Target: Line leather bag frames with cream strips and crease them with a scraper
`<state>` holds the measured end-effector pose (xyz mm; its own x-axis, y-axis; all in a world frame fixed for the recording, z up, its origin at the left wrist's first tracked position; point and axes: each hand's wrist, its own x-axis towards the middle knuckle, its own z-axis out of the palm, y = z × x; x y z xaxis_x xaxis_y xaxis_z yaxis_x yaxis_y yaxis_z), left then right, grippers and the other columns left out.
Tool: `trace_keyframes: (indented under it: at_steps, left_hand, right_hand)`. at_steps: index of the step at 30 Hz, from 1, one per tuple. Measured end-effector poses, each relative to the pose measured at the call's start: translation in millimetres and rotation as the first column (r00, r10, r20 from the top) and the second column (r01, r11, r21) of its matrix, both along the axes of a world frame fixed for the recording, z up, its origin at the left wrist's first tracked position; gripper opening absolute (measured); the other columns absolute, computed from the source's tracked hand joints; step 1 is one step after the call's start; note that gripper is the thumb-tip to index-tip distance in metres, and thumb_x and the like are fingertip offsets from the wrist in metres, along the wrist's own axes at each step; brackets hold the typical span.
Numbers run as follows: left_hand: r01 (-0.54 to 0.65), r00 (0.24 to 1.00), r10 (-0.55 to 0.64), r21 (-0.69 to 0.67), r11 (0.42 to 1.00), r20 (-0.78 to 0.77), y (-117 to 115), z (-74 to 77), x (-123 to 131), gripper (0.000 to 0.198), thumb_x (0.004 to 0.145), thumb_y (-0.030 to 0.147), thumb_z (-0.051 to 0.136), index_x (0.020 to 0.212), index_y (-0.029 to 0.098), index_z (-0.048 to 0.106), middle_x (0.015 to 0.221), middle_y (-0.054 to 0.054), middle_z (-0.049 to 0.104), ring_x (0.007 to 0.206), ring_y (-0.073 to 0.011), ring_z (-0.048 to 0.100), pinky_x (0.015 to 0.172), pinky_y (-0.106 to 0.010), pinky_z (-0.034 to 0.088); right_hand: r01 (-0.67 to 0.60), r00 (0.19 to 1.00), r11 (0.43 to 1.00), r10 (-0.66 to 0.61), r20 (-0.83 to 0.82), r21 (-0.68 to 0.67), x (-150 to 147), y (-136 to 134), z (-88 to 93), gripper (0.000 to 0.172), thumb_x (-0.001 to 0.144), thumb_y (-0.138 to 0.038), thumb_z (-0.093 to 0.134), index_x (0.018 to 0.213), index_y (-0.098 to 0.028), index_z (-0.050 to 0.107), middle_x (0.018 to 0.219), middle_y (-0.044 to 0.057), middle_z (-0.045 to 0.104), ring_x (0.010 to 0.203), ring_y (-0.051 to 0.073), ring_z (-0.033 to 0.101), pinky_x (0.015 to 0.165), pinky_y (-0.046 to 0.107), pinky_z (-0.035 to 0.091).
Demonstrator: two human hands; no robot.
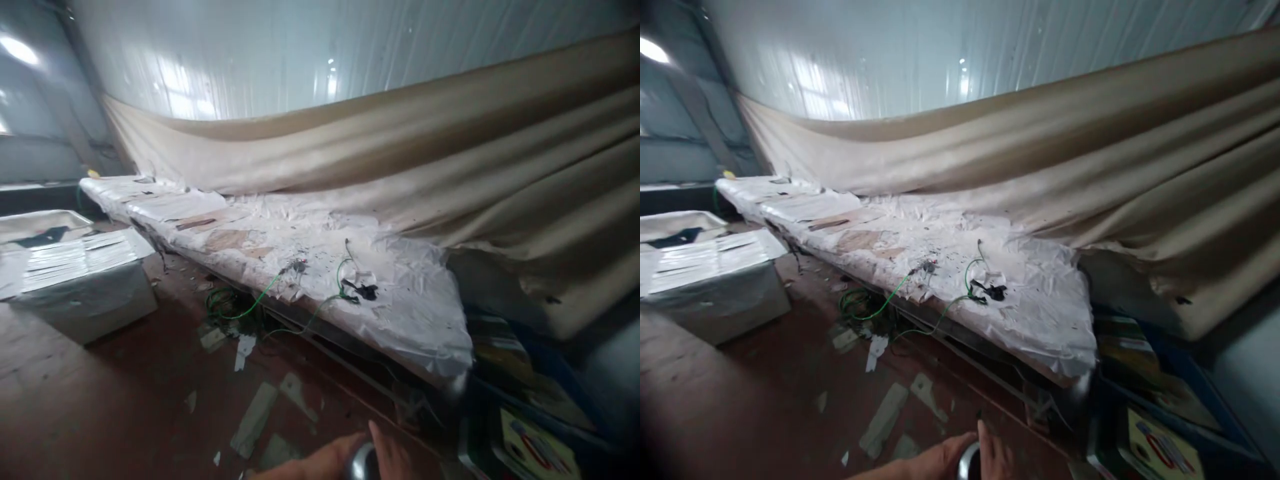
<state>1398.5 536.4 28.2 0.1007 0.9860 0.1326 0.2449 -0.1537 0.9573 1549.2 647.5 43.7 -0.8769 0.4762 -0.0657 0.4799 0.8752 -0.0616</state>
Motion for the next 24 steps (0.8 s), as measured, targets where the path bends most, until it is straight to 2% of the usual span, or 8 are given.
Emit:
trace_keyframes:
  at_steps: [2,4,7,11,14,18,21,24]
  left_hand:
    - [-0.085,0.995,0.082,0.065,0.994,0.050,-16,18.9,-52,0.081,0.068,0.055,0.061,0.133,0.015,0.033,0.130,-0.016,0.046,0.119,-0.0300,0.044,0.101,-0.041,0.034]
    - [-0.155,0.986,0.150,0.078,0.985,0.067,-31,28.4,-107,0.084,0.070,0.056,0.060,0.135,0.014,0.028,0.134,-0.018,0.041,0.124,-0.0302,0.038,0.104,-0.042,0.029]
    - [-0.249,0.964,0.238,0.093,0.964,0.118,-50,27.8,-194,0.091,0.065,0.056,0.064,0.135,0.011,0.027,0.136,-0.020,0.037,0.127,-0.0304,0.033,0.107,-0.042,0.023]
    - [-0.384,0.922,0.371,0.144,0.912,0.110,-65,20.3,-305,0.103,0.053,0.047,0.074,0.135,0.013,0.023,0.138,-0.020,0.033,0.128,-0.0310,0.032,0.108,-0.040,0.024]
    - [-0.477,0.879,0.462,0.202,0.855,0.119,-69,21.2,-378,0.105,0.048,0.038,0.076,0.135,0.016,0.021,0.137,-0.017,0.036,0.125,-0.0315,0.036,0.106,-0.039,0.028]
    - [-0.603,0.797,0.593,0.192,0.774,0.114,-61,25.0,-464,0.093,0.052,0.029,0.072,0.131,0.020,0.024,0.129,-0.013,0.045,0.119,-0.0299,0.043,0.101,-0.040,0.035]
    - [-0.686,0.723,0.690,0.162,0.709,0.041,-46,18.6,-525,0.087,0.055,0.029,0.072,0.128,0.020,0.026,0.126,-0.013,0.046,0.117,-0.0301,0.045,0.099,-0.044,0.037]
    - [-0.743,0.664,0.747,0.096,0.662,-0.011,-19,4.8,-589,0.084,0.057,0.033,0.072,0.127,0.021,0.028,0.121,-0.012,0.051,0.111,-0.0301,0.050,0.094,-0.047,0.041]
  right_hand:
    - [-0.092,0.992,0.996,0.091,0.088,0.005,-72,-13,27.9,0.079,0.058,-0.002,0.044,0.136,-0.013,0.037,0.117,0.015,0.056,0.100,0.030,0.054,0.090,0.042,0.042]
    - [-0.138,0.970,0.990,0.135,0.204,-0.002,-145,-29,52.6,0.088,0.050,0.000,0.048,0.136,-0.010,0.034,0.116,0.016,0.055,0.099,0.030,0.053,0.091,0.040,0.041]
    - [-0.225,0.935,0.972,0.237,0.265,-0.074,-248,-50,81.2,0.095,0.046,-0.005,0.053,0.137,-0.006,0.030,0.120,0.019,0.050,0.103,0.032,0.049,0.094,0.042,0.036]
    - [-0.305,0.928,0.931,0.338,0.159,-0.198,-369,-63,106.6,0.103,0.049,-0.029,0.062,0.139,-0.003,0.021,0.125,0.021,0.044,0.111,0.033,0.042,0.100,0.044,0.028]
    - [-0.340,0.913,0.903,0.384,0.135,-0.262,-453,-61,121.0,0.110,0.049,-0.037,0.066,0.142,-0.010,0.014,0.138,0.021,0.028,0.123,0.035,0.032,0.102,0.043,0.026]
    - [-0.389,0.884,0.855,0.451,0.121,-0.341,-556,-43,135.4,0.117,0.047,-0.037,0.071,0.143,-0.014,0.009,0.146,0.020,0.005,0.132,0.037,0.015,0.105,0.044,0.022]
    - [-0.440,0.866,0.786,0.499,0.025,-0.433,-623,-20,136.8,0.121,0.046,-0.039,0.075,0.143,-0.010,0.009,0.147,0.021,0.002,0.134,0.034,0.011,0.107,0.040,0.020]
    - [-0.488,0.857,0.708,0.500,-0.125,-0.510,-686,18,124.4,0.120,0.049,-0.047,0.076,0.142,-0.005,0.012,0.146,0.022,0.010,0.134,0.031,0.010,0.109,0.038,0.019]
